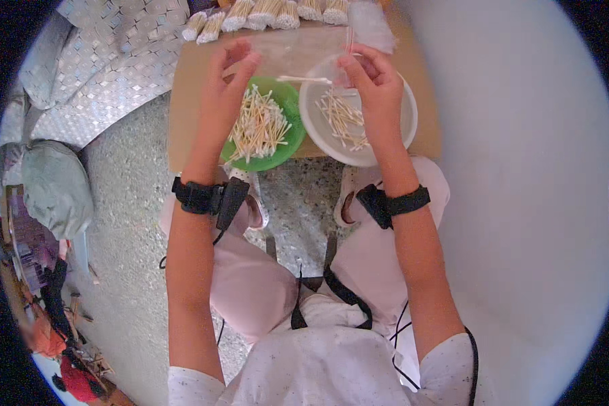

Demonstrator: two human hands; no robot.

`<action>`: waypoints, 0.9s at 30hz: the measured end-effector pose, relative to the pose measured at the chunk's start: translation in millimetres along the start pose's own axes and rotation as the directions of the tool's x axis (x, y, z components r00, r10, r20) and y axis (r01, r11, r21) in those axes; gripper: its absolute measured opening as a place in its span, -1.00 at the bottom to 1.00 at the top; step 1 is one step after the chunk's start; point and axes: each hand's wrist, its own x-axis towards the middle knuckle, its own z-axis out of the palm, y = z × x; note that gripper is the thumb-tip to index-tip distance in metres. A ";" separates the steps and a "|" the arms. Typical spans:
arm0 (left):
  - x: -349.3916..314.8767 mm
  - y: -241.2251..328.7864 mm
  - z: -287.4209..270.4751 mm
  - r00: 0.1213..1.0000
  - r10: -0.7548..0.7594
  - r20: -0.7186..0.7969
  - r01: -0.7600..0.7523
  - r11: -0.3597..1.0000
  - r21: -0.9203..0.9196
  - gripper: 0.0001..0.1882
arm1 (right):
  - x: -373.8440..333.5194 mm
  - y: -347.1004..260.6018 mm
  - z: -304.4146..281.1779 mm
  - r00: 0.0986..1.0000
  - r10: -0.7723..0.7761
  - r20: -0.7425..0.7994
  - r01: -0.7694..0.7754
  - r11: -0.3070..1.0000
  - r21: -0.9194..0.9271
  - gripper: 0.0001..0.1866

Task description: Sorting and packing cotton swabs into small plastic bags.

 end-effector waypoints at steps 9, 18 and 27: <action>-12.9 1.7 30.3 0.777 0.560 0.287 -0.618 0.595 0.513 -0.20 | -9.7 9.5 4.9 0.984 0.124 0.128 -0.113 0.989 -0.095 -0.68; -12.1 -7.1 41.4 0.827 0.454 0.332 -0.558 0.736 0.384 -0.21 | -5.2 15.7 9.4 0.985 0.062 0.159 -0.040 0.990 -0.138 -0.70; -7.9 5.3 32.0 0.936 0.339 -0.093 -0.339 0.941 0.014 -0.35 | -5.1 23.9 -15.1 0.919 -0.124 0.375 0.381 0.531 -0.757 -0.55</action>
